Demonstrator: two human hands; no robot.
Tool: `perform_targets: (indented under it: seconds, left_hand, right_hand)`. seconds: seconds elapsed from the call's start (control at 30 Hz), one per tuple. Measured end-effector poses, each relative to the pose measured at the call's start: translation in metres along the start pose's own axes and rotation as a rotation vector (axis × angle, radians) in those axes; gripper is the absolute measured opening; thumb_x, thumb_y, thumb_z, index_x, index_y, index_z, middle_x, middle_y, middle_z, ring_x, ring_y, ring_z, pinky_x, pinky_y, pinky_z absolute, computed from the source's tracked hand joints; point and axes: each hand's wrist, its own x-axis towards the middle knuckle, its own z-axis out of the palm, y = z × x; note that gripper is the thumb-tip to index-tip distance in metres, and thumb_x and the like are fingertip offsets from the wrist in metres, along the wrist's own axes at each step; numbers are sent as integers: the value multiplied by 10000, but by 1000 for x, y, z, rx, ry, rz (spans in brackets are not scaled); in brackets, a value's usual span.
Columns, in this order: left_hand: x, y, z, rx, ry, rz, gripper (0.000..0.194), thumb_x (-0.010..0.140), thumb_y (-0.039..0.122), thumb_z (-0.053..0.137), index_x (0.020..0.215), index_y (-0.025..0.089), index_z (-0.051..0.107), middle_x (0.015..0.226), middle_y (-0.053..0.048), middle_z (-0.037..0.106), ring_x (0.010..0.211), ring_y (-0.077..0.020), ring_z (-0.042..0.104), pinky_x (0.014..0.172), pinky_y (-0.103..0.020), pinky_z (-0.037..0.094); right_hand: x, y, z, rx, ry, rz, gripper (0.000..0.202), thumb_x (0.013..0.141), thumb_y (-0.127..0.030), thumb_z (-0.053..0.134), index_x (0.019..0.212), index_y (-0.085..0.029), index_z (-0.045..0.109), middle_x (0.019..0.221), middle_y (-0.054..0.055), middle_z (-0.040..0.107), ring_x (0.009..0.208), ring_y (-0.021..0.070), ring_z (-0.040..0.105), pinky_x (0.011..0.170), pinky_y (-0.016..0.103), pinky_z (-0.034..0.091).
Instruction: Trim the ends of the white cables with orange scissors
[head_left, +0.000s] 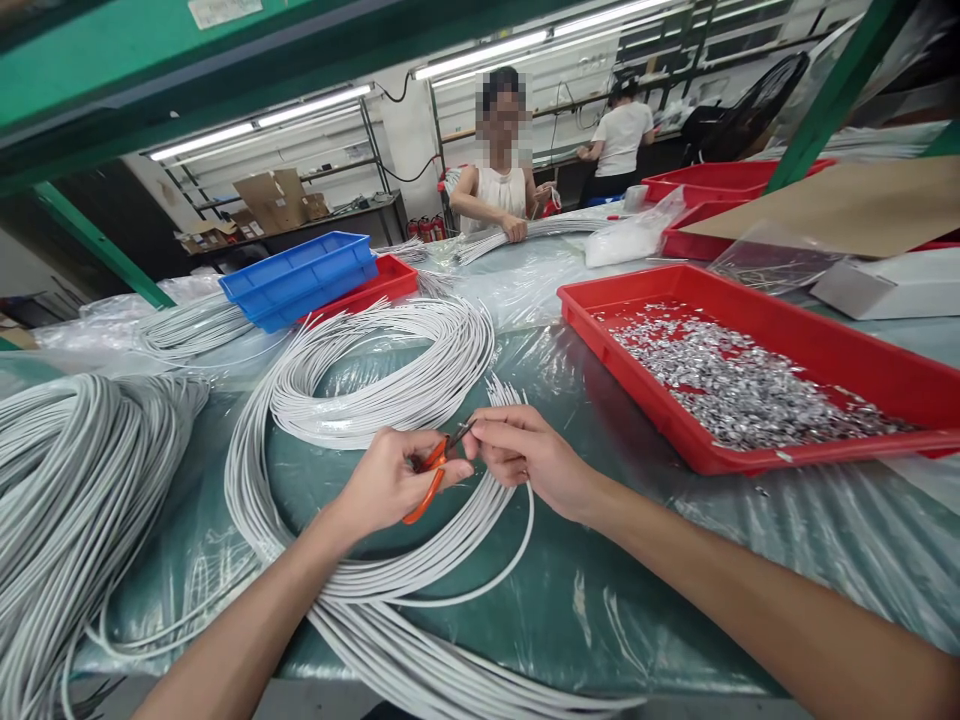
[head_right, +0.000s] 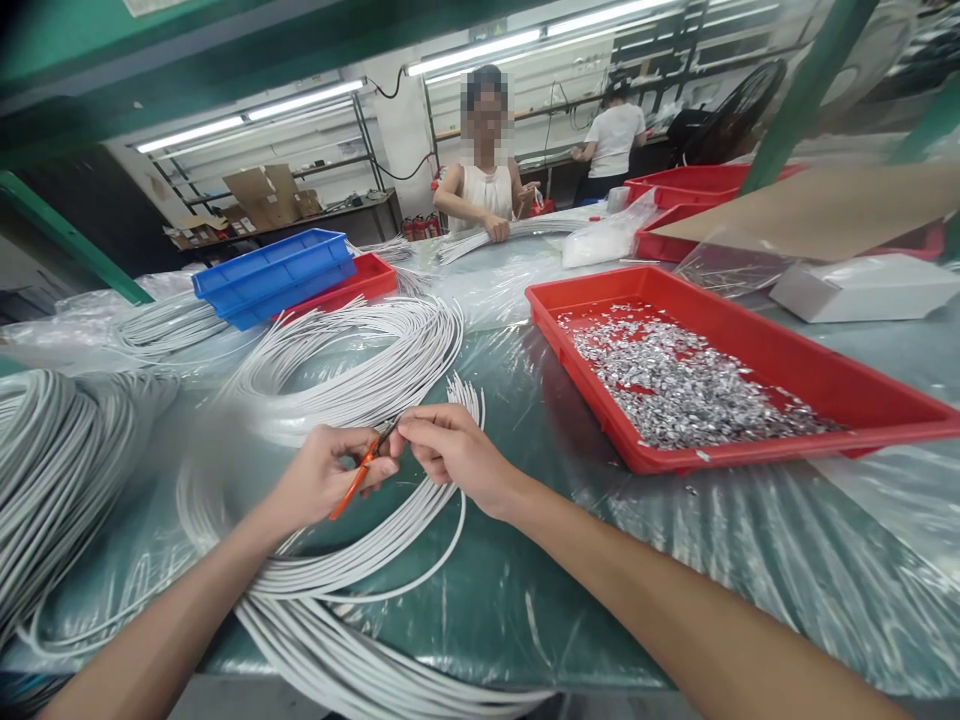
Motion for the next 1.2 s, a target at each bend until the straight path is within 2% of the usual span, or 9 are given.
perform_targets:
  seconds: [0.1, 0.23, 0.47, 0.77, 0.93, 1.07, 1.13, 1.2]
  left_hand:
    - [0, 1, 0, -18, 4, -13, 326, 802, 354, 674, 628, 148, 491, 540, 47, 461, 512, -81, 437, 499, -212, 288]
    - [0, 2, -1, -28, 13, -34, 343, 795, 363, 680, 615, 149, 483, 532, 43, 474, 491, -82, 447, 482, -212, 292]
    - [1, 3, -2, -104, -27, -60, 350, 803, 381, 678, 612, 148, 501, 511, 31, 524, 462, -86, 485, 453, -197, 324]
    - [1, 6, 0, -224, -59, -86, 407, 804, 450, 674, 588, 143, 516, 507, 21, 552, 417, -74, 503, 426, -178, 366]
    - [1, 5, 2, -313, -111, -123, 436, 799, 502, 662, 590, 137, 547, 497, 3, 572, 390, -82, 513, 382, -177, 346]
    - [-1, 9, 6, -345, -93, -176, 440, 783, 520, 673, 607, 132, 564, 481, 0, 575, 370, -83, 508, 356, -169, 318]
    - [-1, 10, 8, -352, -67, -173, 453, 793, 521, 662, 587, 136, 541, 478, 4, 568, 366, -81, 504, 356, -171, 314]
    - [-1, 10, 10, -355, -50, -157, 451, 800, 518, 654, 589, 140, 530, 493, 5, 576, 374, -81, 505, 363, -173, 315]
  right_hand:
    - [1, -2, -3, -6, -22, 30, 276, 842, -382, 603, 710, -141, 609, 519, -90, 261, 425, 44, 180, 398, 209, 128]
    - [2, -2, -5, -106, -8, -17, 291, 838, -417, 623, 743, -142, 643, 540, -65, 343, 460, 63, 274, 414, 211, 210]
    - [4, -4, -8, -498, 75, -262, 300, 871, -382, 562, 756, -134, 686, 585, -17, 487, 538, 98, 424, 509, 249, 297]
    - [0, 0, -1, -728, 246, -483, 214, 884, -235, 560, 689, -167, 618, 634, 8, 584, 653, 149, 514, 650, 293, 400]
    - [-4, 2, 1, -968, 351, -647, 153, 883, -155, 563, 756, -185, 642, 693, 26, 635, 712, 172, 523, 697, 315, 418]
    - [-3, 5, 0, -1348, 438, -877, 172, 889, -119, 538, 772, -184, 646, 677, 40, 667, 753, 200, 526, 718, 352, 366]
    - [-3, 5, 0, -1469, 479, -910, 170, 892, -122, 538, 774, -179, 646, 683, 42, 681, 739, 201, 531, 705, 357, 334]
    - [-3, 5, 0, -1452, 479, -878, 165, 901, -132, 534, 781, -176, 639, 687, 36, 681, 708, 188, 530, 691, 346, 328]
